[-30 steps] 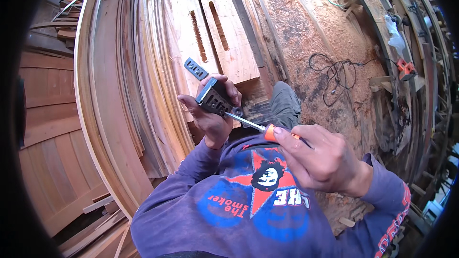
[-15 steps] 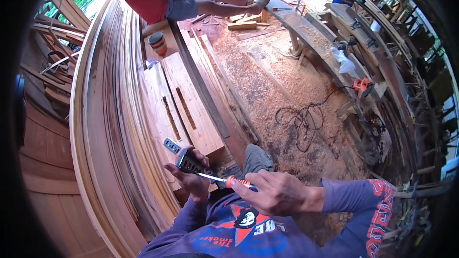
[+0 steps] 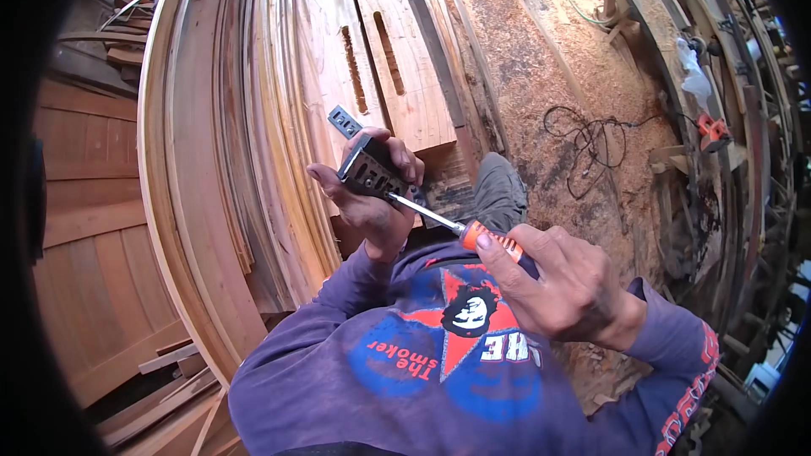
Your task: The person disassembles a blade clamp using a screwdriver, fetches an electric hand planer, and mounts the blade clamp onto the planer drum by hand.
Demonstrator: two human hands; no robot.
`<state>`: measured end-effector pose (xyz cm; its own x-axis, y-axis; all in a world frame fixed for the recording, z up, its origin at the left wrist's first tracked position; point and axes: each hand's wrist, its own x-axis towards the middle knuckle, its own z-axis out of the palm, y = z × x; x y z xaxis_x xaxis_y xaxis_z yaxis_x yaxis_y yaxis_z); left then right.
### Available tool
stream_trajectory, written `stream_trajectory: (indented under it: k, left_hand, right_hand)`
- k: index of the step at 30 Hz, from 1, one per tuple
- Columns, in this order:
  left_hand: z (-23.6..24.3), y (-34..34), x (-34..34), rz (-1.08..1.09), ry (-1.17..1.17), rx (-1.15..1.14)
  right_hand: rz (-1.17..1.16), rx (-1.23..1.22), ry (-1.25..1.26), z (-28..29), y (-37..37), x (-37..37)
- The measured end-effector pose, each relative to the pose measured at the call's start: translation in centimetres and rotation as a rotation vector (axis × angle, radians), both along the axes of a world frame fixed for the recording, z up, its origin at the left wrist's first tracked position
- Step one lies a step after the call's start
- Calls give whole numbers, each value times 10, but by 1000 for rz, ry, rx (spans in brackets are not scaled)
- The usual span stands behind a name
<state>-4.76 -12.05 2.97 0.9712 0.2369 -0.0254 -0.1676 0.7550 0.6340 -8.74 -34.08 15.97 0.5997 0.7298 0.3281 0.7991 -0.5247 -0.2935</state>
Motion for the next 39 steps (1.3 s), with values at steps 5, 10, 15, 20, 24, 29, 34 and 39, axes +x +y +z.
stream_trajectory:
  k: [5,10,15,20,24,29,34,39]
  left_hand:
    - [3,2,-3,14,47,-37]
    - [0,0,2,5,-3,-9]
    - [-10,-3,-7,50,-64,155]
    - [-11,-4,-20,52,20,235]
    - [-8,-15,-20,3,54,250]
    - [-1,-18,-15,-30,77,251]
    - [5,-17,-13,-25,121,228]
    - [4,-15,-9,-48,137,264]
  right_hand:
    - [5,-9,-6,-1,3,-1]
    - [-3,3,-17,-2,3,3]
    - [76,-140,-249,19,2,9]
    - [141,-275,-549,19,-2,12]
    - [187,-230,-558,23,-10,13]
    - [189,-178,-462,18,-11,23]
    - [168,-147,-344,10,-13,26]
    - [105,-133,-109,14,-9,22]
